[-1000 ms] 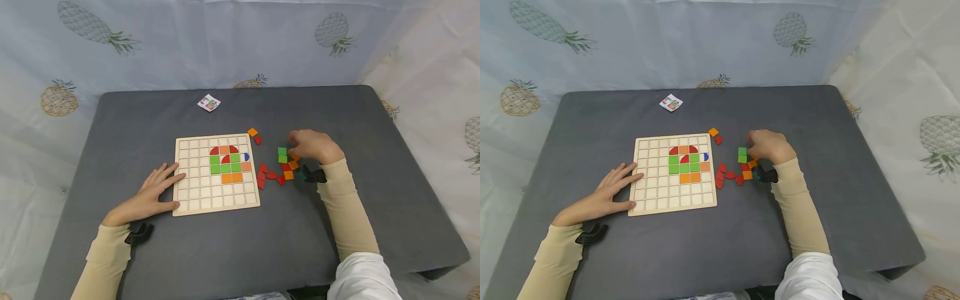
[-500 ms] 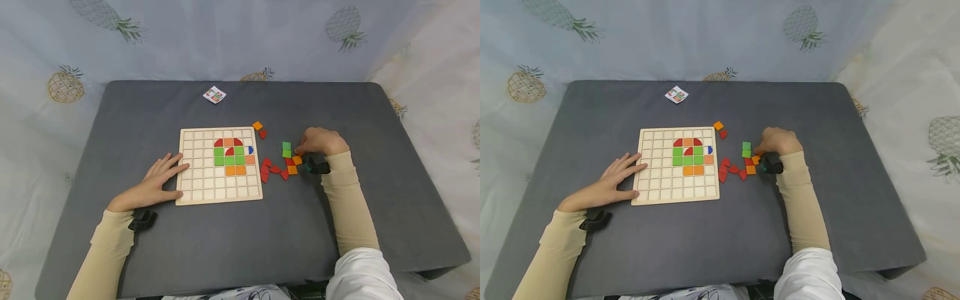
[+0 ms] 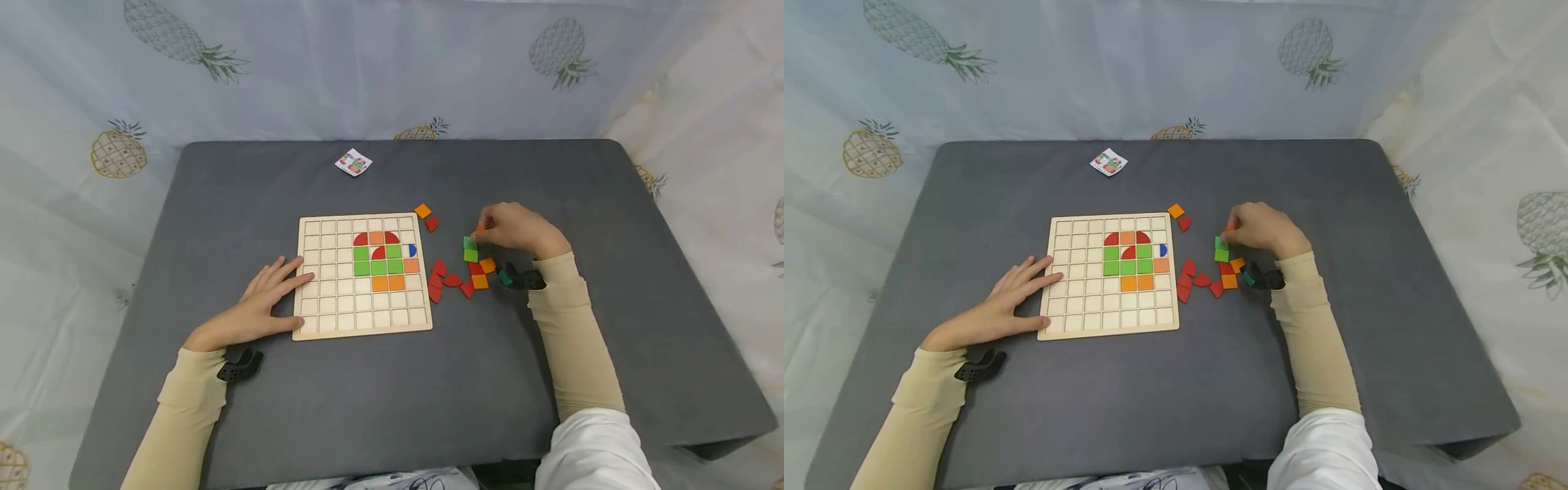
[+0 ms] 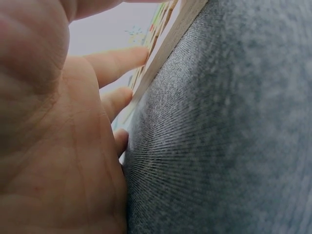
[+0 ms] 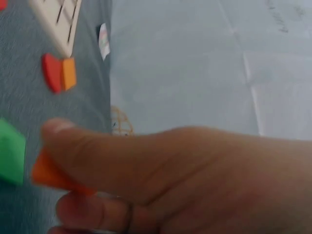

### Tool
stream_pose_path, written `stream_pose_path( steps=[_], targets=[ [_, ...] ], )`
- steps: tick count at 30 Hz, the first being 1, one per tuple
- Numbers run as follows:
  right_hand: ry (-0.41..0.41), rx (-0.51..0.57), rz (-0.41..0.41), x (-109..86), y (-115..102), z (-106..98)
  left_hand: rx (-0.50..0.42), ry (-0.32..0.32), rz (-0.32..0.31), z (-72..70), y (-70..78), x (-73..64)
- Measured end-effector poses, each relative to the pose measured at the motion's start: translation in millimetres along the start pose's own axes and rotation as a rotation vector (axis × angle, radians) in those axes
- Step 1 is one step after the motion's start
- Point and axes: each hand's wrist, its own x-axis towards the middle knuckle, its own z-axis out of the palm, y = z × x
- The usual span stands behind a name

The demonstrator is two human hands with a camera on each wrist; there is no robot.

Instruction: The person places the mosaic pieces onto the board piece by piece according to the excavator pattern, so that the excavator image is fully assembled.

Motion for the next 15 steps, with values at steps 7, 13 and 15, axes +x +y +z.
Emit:
stream_pose_path(
  steps=[7, 13, 15],
  targets=[
    [0.082, 0.032, -0.227, -3.8, -34.1, 11.8, 0.005, -0.002, -0.016, 0.6, -1.4, -0.6],
    [0.113, 0.026, -0.333, -6.3, -55.9, 21.3, -0.008, -0.001, -0.001, -0.6, 0.2, -1.4],
    [0.112, 0.052, -0.365, -6.5, -60.8, 23.1, -0.009, 0.004, 0.008, -0.8, 0.7, -0.7]
  ],
)
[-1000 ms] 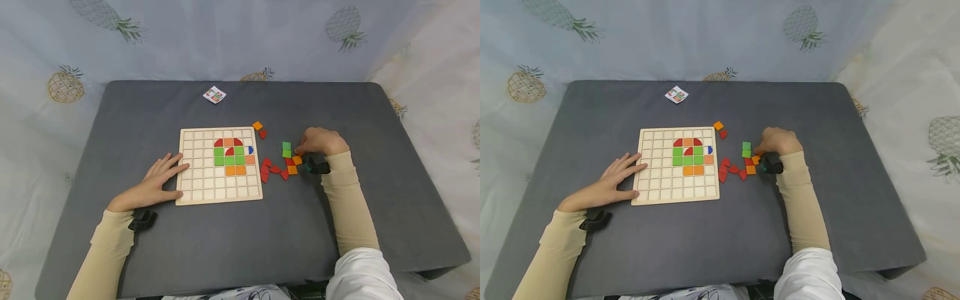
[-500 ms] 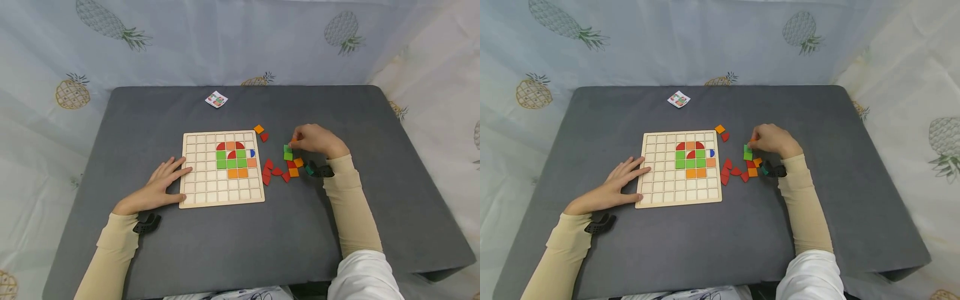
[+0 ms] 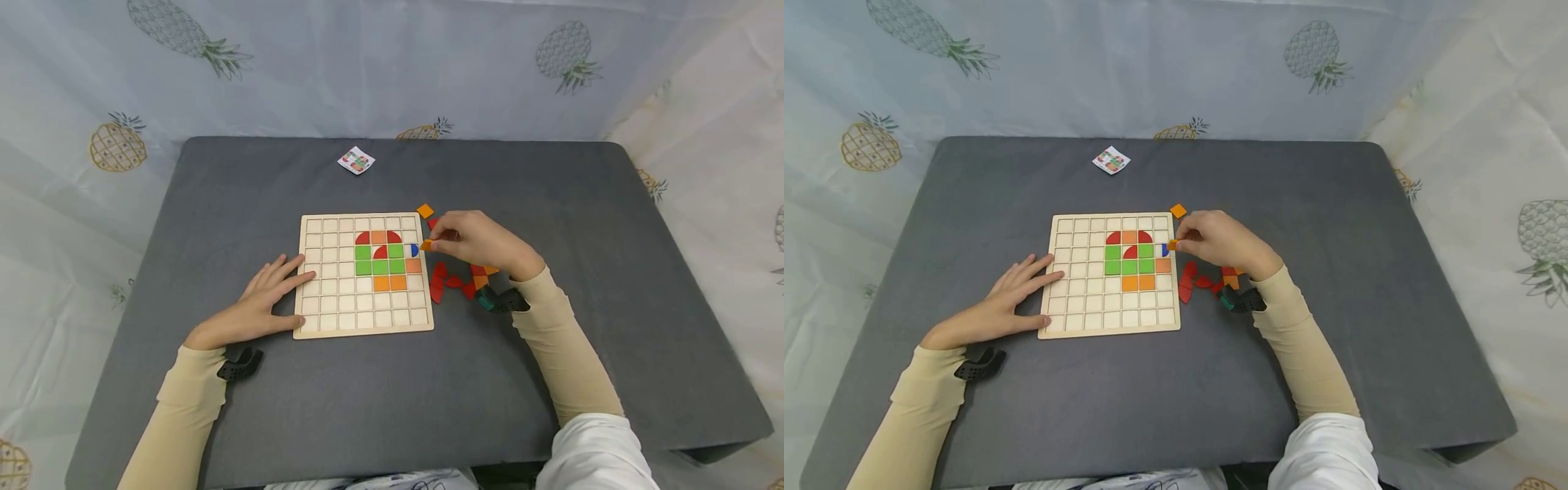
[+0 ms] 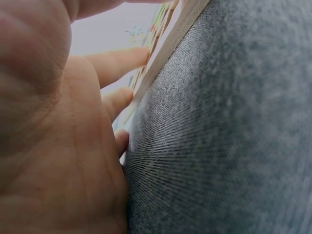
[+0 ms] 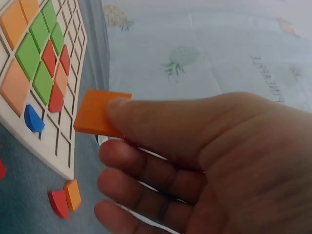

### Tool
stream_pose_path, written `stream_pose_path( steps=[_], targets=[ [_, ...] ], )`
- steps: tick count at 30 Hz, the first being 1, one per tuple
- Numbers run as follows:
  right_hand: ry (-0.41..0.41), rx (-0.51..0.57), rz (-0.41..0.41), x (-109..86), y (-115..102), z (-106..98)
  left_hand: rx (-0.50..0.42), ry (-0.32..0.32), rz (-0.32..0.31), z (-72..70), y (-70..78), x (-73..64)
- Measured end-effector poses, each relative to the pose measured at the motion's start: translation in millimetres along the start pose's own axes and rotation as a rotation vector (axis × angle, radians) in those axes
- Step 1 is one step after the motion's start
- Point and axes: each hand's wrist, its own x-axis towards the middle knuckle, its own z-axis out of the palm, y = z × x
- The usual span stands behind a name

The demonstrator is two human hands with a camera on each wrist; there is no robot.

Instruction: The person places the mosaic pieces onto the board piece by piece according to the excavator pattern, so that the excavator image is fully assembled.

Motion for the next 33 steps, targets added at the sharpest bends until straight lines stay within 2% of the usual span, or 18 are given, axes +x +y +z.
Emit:
stream_pose_path(
  steps=[6, 17, 25, 33],
  targets=[
    [-0.033, 0.054, -0.039, 2.8, -11.1, 9.2, 0.023, 0.001, 0.007, -1.6, 0.6, 3.7],
    [-0.15, -0.012, -0.187, 14.3, -25.6, 39.2, 0.019, -0.003, -0.008, -4.6, 1.9, 2.1],
    [-0.247, -0.009, -0.136, 18.6, -30.1, 51.2, 0.014, -0.001, -0.011, -3.4, -0.2, 1.0],
    [-0.26, -0.062, -0.123, 19.3, -34.0, 61.5, 0.003, 0.001, -0.006, -1.3, -3.0, 1.3]
  ],
)
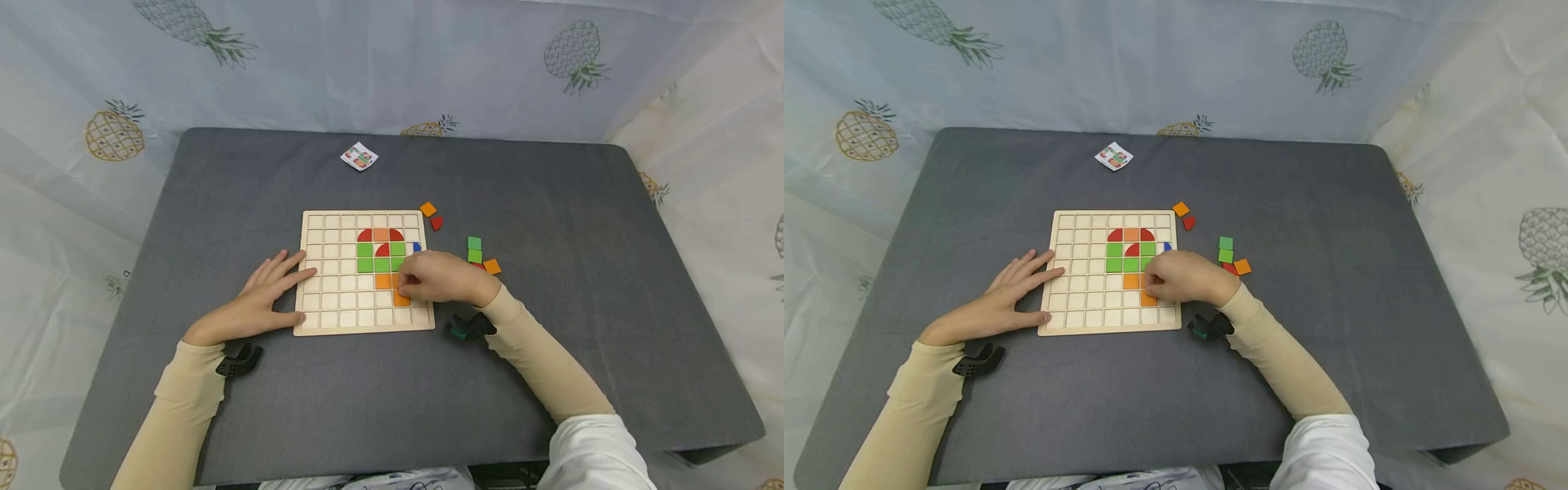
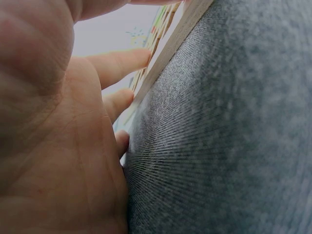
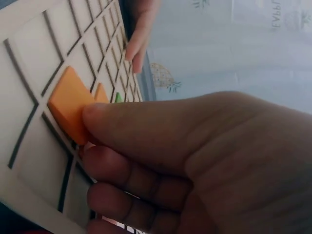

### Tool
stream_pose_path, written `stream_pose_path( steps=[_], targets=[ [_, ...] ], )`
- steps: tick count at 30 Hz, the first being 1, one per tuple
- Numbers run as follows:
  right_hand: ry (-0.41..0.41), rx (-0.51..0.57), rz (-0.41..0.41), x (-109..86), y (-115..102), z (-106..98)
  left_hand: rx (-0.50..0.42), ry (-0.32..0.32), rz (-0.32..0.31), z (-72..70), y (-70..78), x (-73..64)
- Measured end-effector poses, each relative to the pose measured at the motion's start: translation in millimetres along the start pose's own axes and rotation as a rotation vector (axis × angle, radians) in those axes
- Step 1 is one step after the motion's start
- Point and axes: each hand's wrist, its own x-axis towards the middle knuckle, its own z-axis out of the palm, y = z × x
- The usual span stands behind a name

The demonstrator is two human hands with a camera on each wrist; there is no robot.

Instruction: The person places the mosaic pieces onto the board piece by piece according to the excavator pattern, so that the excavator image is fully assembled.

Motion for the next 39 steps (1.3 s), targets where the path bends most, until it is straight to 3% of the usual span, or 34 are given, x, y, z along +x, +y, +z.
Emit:
stream_pose_path(
  steps=[8, 17, 21, 27, 34, 39],
  targets=[
    [0.04, -0.079, 0.029, -1.1, -7.4, 1.4, -0.005, 0.003, 0.014, -3.4, 3.5, 0.0],
    [0.146, 0.068, 0.021, -10.9, -2.3, 2.4, -0.004, -0.02, 0.013, -3.0, 2.7, 1.5],
    [0.246, 0.123, 0.027, -27.3, 6.4, -4.2, -0.004, -0.015, 0.011, -2.3, 1.3, 2.6],
    [0.337, 0.14, 0.153, -62.5, 29.9, -16.1, -0.019, -0.017, 0.004, 0.1, 1.1, 1.2],
    [0.399, 0.118, 0.271, -98.4, 58.6, -22.3, -0.029, -0.004, 0.008, -1.0, 3.5, -3.1],
    [0.395, 0.059, 0.291, -113.9, 67.8, -22.0, -0.032, -0.003, 0.005, -3.2, 3.7, -5.4]
  ],
)
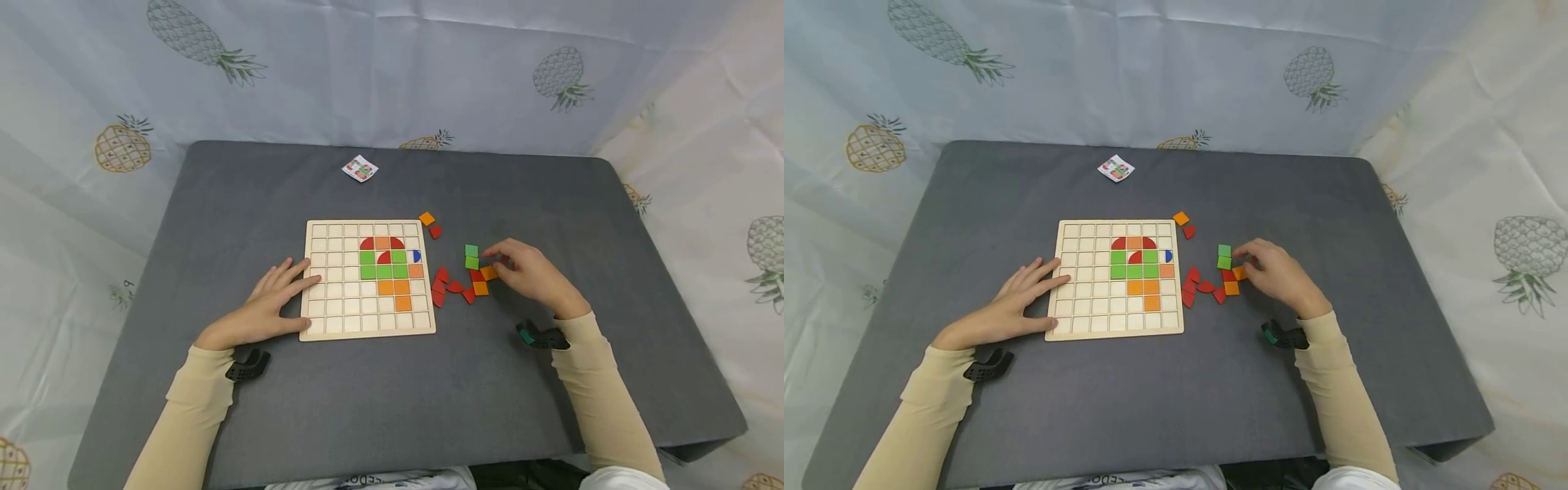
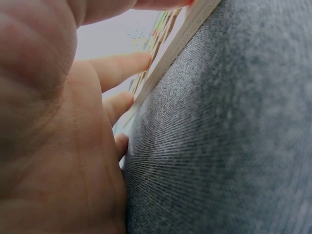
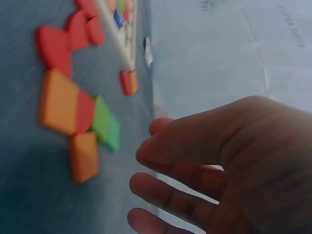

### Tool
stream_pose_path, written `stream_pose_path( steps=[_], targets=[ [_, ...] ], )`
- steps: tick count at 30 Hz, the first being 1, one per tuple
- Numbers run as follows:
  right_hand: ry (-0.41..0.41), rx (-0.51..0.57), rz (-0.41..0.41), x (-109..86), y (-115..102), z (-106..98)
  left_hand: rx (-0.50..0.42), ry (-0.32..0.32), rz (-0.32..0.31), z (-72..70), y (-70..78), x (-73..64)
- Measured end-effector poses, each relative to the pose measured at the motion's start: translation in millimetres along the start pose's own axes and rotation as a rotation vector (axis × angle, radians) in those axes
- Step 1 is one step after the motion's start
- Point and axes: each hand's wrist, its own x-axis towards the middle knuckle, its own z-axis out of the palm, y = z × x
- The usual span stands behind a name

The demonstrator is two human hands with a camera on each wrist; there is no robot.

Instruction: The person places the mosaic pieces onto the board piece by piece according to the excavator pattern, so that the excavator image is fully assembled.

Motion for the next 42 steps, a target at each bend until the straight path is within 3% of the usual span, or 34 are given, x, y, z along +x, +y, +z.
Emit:
stream_pose_path(
  steps=[6, 9, 15, 24, 30, 36, 42],
  targets=[
    [-0.091, -0.058, 0.015, -3.2, 12.3, 6.0, -0.009, -0.003, -0.011, -0.3, -1.4, -1.9],
    [-0.101, -0.035, 0.01, -2.0, 17.2, 12.4, -0.014, -0.001, -0.005, -0.4, -1.2, -2.6],
    [-0.06, -0.042, 0.0, -0.1, 19.7, 21.8, -0.008, 0.013, -0.001, 1.2, -2.3, -2.0],
    [0.001, -0.042, 0.051, 2.9, 15.3, 18.2, -0.001, 0.011, -0.005, -0.5, -1.6, -1.1],
    [0.036, 0.002, -0.01, 13.3, -6.3, 14.2, -0.004, 0.009, -0.005, -1.0, -1.9, -1.9],
    [0.021, 0.043, -0.061, 27.1, -42.7, 14.9, 0.002, 0.01, 0.001, -1.3, -0.8, -1.7],
    [-0.01, 0.012, -0.125, 35.1, -75.0, 22.5, 0.008, 0.005, -0.001, -0.1, 0.3, -0.9]
  ],
)
